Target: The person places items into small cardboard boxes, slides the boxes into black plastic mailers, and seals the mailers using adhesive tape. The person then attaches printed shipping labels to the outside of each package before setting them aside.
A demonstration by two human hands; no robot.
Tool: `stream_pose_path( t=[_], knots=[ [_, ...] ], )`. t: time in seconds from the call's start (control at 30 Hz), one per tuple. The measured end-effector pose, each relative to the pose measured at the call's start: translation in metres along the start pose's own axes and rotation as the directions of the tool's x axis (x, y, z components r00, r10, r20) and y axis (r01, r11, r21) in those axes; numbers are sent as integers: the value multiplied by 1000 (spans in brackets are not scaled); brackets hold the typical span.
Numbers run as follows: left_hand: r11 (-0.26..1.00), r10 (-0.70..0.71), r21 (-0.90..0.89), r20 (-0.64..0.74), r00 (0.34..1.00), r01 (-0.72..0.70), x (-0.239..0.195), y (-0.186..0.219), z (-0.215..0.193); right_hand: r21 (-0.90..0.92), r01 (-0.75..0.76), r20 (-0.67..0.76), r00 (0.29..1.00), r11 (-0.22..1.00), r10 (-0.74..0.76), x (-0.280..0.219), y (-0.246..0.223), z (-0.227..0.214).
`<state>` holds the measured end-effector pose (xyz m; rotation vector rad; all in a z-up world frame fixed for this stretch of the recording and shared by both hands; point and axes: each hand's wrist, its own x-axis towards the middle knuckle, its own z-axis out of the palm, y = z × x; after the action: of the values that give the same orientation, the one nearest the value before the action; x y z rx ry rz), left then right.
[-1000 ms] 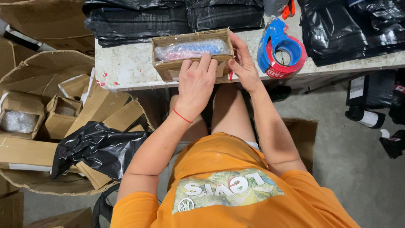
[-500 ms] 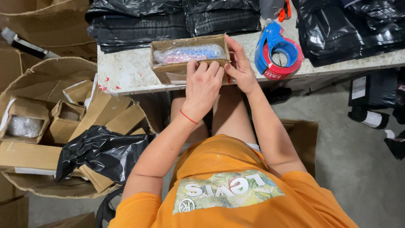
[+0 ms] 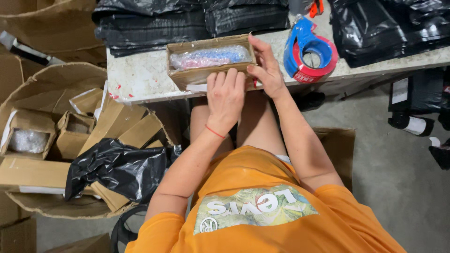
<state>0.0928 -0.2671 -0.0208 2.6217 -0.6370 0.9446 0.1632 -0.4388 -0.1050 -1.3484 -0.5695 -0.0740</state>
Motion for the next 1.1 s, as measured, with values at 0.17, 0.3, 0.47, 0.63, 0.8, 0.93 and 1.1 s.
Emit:
stream_pose_path(
  t=[0.17,0.3,0.47,0.63,0.8,0.93,1.1],
  knots=[
    [994,-73,91,54,996,68,1,9,14,-11,29,11,1000,1000,-29,1,7,0],
    [970,-236,-15,180,955,243,2,18,25,-49,62,-25,998,997,-63,2,11,3],
    [910,-302,-167,364,881,380,-18,7,25,-70,84,-36,996,994,-87,0,17,7],
    [914,-228,-323,88,970,244,-27,-6,16,-18,67,-11,998,998,-68,-1,18,-3],
    [912,19,-374,450,893,169,-35,25,29,29,-25,-34,999,999,26,7,13,-10],
    [721,291,-688,402,868,77,-58,63,37,43,-51,0,999,998,51,15,3,-16],
    [598,-97,-757,255,962,261,-48,-6,-1,-172,41,-366,925,984,-102,11,14,-18]
  ],
)
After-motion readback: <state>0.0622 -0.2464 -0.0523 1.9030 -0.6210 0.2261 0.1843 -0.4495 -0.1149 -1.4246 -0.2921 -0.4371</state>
